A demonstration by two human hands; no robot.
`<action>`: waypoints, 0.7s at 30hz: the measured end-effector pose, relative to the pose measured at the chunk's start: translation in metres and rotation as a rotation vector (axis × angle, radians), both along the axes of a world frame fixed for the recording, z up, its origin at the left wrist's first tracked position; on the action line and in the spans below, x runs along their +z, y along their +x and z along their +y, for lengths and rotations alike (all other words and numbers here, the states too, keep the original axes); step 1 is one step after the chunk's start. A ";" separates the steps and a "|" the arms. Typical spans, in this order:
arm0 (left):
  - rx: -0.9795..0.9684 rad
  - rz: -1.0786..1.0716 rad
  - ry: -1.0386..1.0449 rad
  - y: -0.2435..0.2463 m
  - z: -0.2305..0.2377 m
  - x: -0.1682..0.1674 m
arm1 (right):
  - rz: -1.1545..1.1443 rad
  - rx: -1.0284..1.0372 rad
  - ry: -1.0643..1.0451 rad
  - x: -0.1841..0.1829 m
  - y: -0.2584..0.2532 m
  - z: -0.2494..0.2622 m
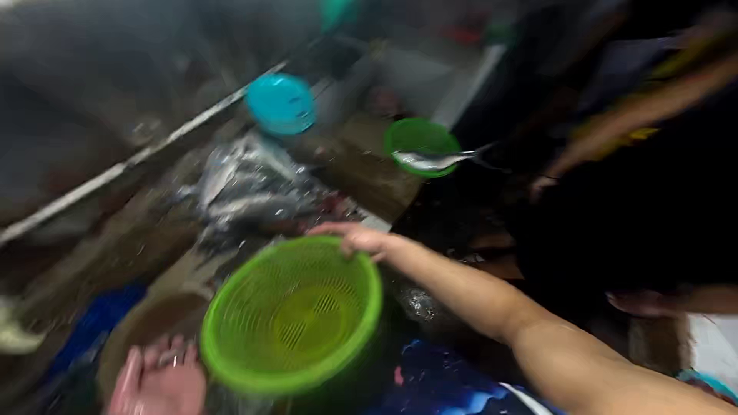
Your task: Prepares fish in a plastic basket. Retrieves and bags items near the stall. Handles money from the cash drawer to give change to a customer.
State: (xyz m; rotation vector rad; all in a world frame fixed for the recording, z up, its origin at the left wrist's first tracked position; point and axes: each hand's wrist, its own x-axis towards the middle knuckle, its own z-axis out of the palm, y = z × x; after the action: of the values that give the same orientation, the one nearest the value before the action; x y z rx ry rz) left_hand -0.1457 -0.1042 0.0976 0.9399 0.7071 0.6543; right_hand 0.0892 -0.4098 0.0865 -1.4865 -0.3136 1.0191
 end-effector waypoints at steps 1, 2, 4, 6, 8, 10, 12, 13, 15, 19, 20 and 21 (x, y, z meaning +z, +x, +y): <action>0.019 -0.022 0.063 0.008 0.009 0.008 | -0.004 -0.031 0.035 -0.003 0.010 -0.007; 0.029 -0.059 0.145 0.011 0.015 0.019 | -0.019 -0.075 0.035 -0.003 0.016 -0.013; 0.023 -0.107 0.341 0.006 0.024 0.040 | -0.101 -0.195 -0.030 -0.011 0.024 -0.025; 0.024 -0.081 0.517 0.000 0.026 0.066 | -0.249 -0.321 -0.132 -0.030 0.022 -0.024; 0.014 -0.049 0.675 -0.004 0.023 0.090 | -0.441 -0.414 -0.129 -0.048 0.010 0.000; -0.007 -0.018 0.805 -0.009 0.019 0.112 | -0.639 -0.391 -0.010 -0.073 -0.007 0.029; -0.069 -0.011 0.881 -0.015 0.014 0.132 | -0.816 -0.276 0.050 -0.103 -0.022 0.060; -0.107 -0.028 0.898 -0.017 0.010 0.140 | -0.900 -0.195 0.013 -0.116 -0.026 0.073; -0.178 -0.074 0.896 -0.019 -0.001 0.149 | -1.044 -0.001 -0.215 -0.129 -0.029 0.088; -0.200 -0.160 0.848 -0.009 -0.025 0.155 | -1.007 0.181 -0.144 -0.099 -0.032 0.099; -0.197 -0.165 0.828 -0.005 -0.026 0.150 | -0.899 0.274 -0.024 -0.082 -0.033 0.100; -0.219 -0.146 0.807 -0.003 -0.025 0.141 | -0.771 0.385 0.059 -0.068 -0.034 0.100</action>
State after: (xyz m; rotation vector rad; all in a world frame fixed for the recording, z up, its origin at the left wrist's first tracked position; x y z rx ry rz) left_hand -0.1485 -0.1290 0.2384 1.6621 0.1811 0.8174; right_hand 0.0555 -0.3096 0.0185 -1.7564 -1.2023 0.6719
